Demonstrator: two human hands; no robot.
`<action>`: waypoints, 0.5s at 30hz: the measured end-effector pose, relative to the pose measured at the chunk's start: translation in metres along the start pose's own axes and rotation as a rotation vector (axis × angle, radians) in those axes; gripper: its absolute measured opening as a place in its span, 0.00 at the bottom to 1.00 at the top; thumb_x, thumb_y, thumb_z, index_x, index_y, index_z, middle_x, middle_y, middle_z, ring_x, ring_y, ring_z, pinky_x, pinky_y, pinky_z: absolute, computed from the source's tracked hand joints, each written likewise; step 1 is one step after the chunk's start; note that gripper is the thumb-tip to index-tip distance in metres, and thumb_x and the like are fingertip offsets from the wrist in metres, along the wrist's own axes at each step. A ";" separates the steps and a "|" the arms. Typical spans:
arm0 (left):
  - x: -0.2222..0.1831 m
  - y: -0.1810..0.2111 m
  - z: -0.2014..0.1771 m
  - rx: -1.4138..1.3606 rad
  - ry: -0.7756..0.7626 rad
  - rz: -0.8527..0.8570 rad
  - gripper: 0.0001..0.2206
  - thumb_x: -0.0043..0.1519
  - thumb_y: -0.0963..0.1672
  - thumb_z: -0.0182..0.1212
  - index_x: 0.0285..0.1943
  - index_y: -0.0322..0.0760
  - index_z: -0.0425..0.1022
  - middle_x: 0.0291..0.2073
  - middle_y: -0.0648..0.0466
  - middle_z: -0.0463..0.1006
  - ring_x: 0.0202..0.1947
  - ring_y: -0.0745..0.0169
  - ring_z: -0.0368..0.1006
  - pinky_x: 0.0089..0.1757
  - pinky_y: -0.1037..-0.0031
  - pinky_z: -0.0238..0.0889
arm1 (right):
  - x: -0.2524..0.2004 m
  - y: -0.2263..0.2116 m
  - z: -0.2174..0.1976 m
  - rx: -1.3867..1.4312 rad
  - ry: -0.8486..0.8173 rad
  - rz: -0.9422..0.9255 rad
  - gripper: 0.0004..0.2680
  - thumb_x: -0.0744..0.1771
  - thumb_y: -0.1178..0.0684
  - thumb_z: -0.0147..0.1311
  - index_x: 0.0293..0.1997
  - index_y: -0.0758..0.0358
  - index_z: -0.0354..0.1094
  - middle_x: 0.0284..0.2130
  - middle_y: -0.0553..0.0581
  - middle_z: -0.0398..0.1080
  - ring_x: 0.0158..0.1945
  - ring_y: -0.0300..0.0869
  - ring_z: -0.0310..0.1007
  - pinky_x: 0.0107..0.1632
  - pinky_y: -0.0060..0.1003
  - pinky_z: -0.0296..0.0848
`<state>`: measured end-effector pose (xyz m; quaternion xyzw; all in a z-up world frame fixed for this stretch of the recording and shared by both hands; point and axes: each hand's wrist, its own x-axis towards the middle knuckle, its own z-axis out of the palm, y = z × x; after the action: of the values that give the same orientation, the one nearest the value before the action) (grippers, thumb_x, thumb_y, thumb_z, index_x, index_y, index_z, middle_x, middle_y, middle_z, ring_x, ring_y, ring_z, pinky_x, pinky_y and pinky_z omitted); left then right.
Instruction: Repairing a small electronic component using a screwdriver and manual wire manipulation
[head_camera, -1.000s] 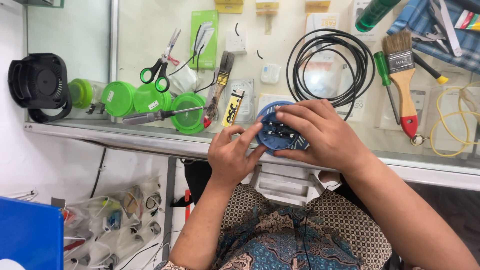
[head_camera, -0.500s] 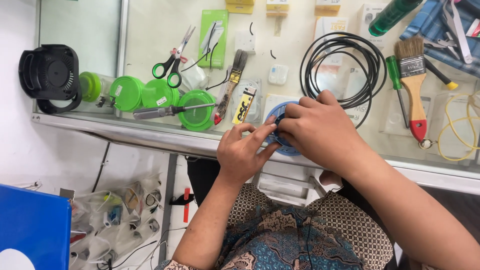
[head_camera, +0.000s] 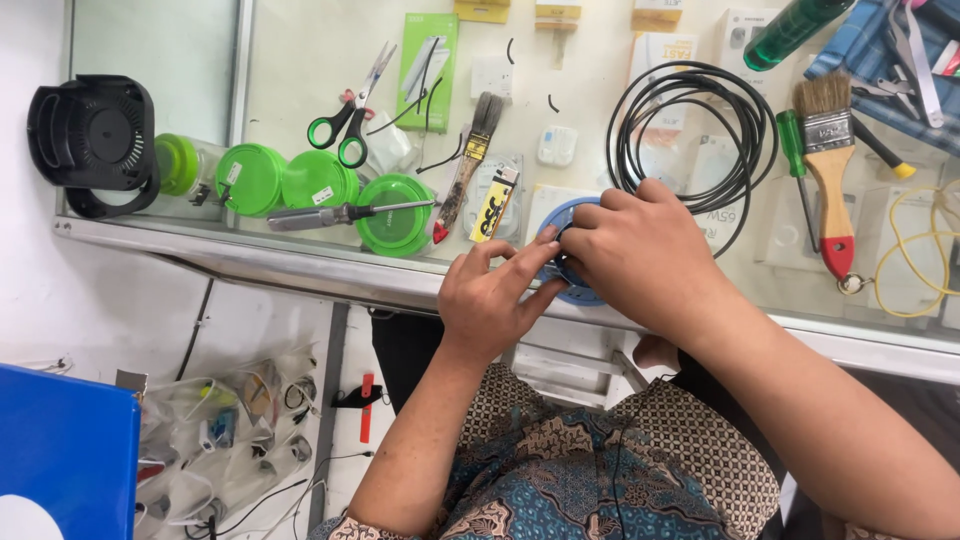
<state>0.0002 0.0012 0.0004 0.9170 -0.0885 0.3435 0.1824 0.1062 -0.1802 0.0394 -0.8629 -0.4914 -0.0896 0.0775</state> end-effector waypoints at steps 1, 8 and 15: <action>0.000 0.000 0.000 -0.002 0.000 -0.002 0.16 0.64 0.53 0.63 0.59 0.53 0.78 0.54 0.69 0.82 0.40 0.69 0.72 0.36 0.78 0.64 | 0.002 0.000 -0.005 -0.001 -0.003 0.000 0.04 0.62 0.50 0.63 0.27 0.48 0.71 0.27 0.45 0.72 0.35 0.43 0.71 0.39 0.40 0.61; -0.001 0.000 -0.001 0.003 0.011 -0.006 0.16 0.64 0.52 0.63 0.60 0.54 0.77 0.54 0.69 0.82 0.40 0.69 0.72 0.36 0.78 0.65 | 0.009 0.002 -0.024 0.343 -0.073 -0.017 0.03 0.62 0.54 0.62 0.30 0.55 0.71 0.28 0.52 0.72 0.37 0.51 0.73 0.37 0.42 0.69; 0.002 0.000 -0.001 0.019 0.019 0.003 0.16 0.64 0.52 0.63 0.60 0.54 0.77 0.53 0.69 0.82 0.39 0.70 0.73 0.35 0.79 0.64 | -0.004 0.003 -0.022 -0.001 -0.018 -0.063 0.04 0.63 0.52 0.62 0.30 0.49 0.70 0.32 0.46 0.71 0.40 0.44 0.70 0.40 0.38 0.67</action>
<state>0.0005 0.0016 0.0025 0.9153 -0.0848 0.3534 0.1739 0.1055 -0.1900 0.0595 -0.8477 -0.5191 -0.0844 0.0695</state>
